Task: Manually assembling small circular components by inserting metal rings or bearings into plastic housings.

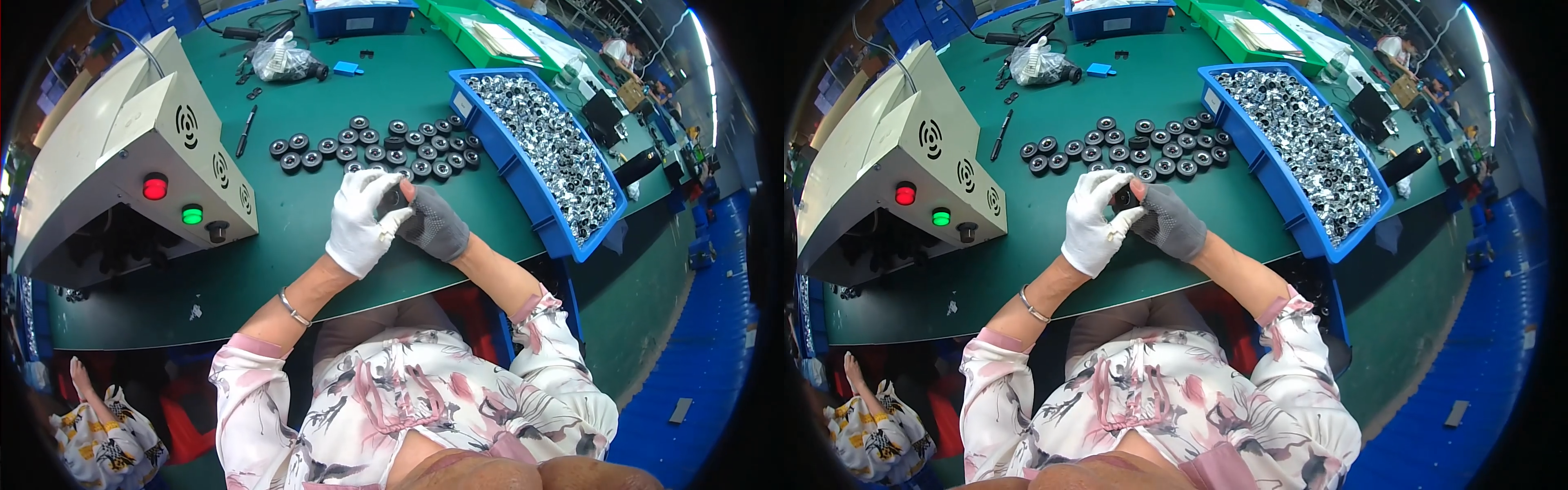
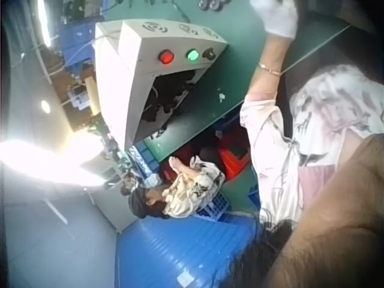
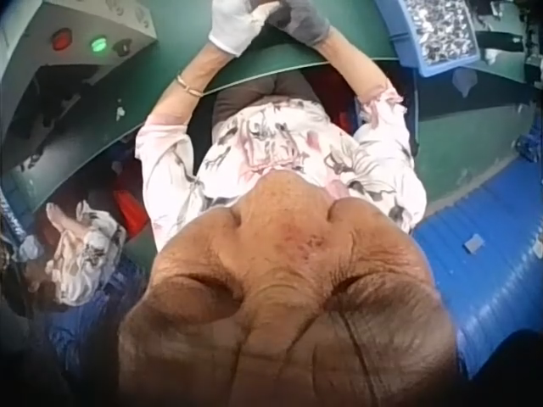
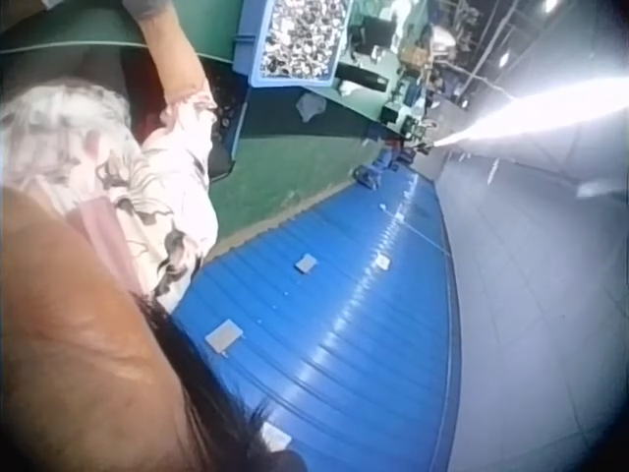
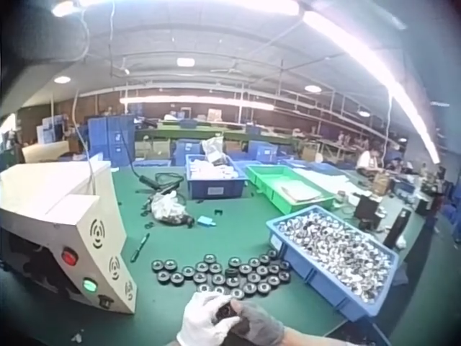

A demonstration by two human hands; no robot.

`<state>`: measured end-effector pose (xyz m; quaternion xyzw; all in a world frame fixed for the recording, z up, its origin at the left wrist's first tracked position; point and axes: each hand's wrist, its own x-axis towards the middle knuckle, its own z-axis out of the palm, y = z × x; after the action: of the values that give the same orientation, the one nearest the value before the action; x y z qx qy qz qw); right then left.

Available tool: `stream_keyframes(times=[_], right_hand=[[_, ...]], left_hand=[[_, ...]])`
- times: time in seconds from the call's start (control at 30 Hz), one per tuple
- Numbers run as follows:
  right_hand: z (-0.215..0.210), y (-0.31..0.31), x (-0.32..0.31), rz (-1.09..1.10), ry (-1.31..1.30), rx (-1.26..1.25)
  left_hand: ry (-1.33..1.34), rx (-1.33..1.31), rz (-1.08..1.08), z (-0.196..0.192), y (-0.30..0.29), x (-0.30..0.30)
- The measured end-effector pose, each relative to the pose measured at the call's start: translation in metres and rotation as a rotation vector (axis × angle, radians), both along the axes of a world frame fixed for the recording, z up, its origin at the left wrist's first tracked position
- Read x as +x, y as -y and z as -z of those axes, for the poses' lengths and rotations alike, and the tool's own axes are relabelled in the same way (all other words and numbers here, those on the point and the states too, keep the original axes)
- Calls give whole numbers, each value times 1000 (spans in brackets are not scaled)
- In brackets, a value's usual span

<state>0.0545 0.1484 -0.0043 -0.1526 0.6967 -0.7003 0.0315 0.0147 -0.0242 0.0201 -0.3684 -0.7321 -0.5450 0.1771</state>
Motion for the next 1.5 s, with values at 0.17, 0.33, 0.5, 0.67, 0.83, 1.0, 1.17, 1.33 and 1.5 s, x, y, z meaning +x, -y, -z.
stream_keyframes(times=[0.17, 0.33, 0.5, 0.67, 0.83, 1.0, 1.17, 1.33, 1.5], right_hand=[[-29, 14, 3, -46, 17, -100], [-24, 18, 2, 215, 40, -142], [-28, 13, 0, 346, -452, 504], [-28, 12, 2, 393, -470, 573], [-28, 21, 0, 514, -607, 508], [-19, 10, -4, 535, -726, 666], [-24, 19, -3, 529, -756, 643], [-23, 17, -4, 552, -743, 616], [-23, 13, -2, 508, -671, 597]], left_hand=[[-126, -52, -35, 3, 8, -8], [515, 173, 85, 16, 10, -12], [1193, 569, 557, 13, 8, -8], [1300, 522, 642, 21, 13, -13], [1316, 503, 563, 21, 15, -12], [1402, 616, 695, 19, 9, -8], [1331, 571, 660, 28, 15, -12], [1466, 626, 668, 11, 10, -7], [1447, 564, 644, 9, 7, -6]])
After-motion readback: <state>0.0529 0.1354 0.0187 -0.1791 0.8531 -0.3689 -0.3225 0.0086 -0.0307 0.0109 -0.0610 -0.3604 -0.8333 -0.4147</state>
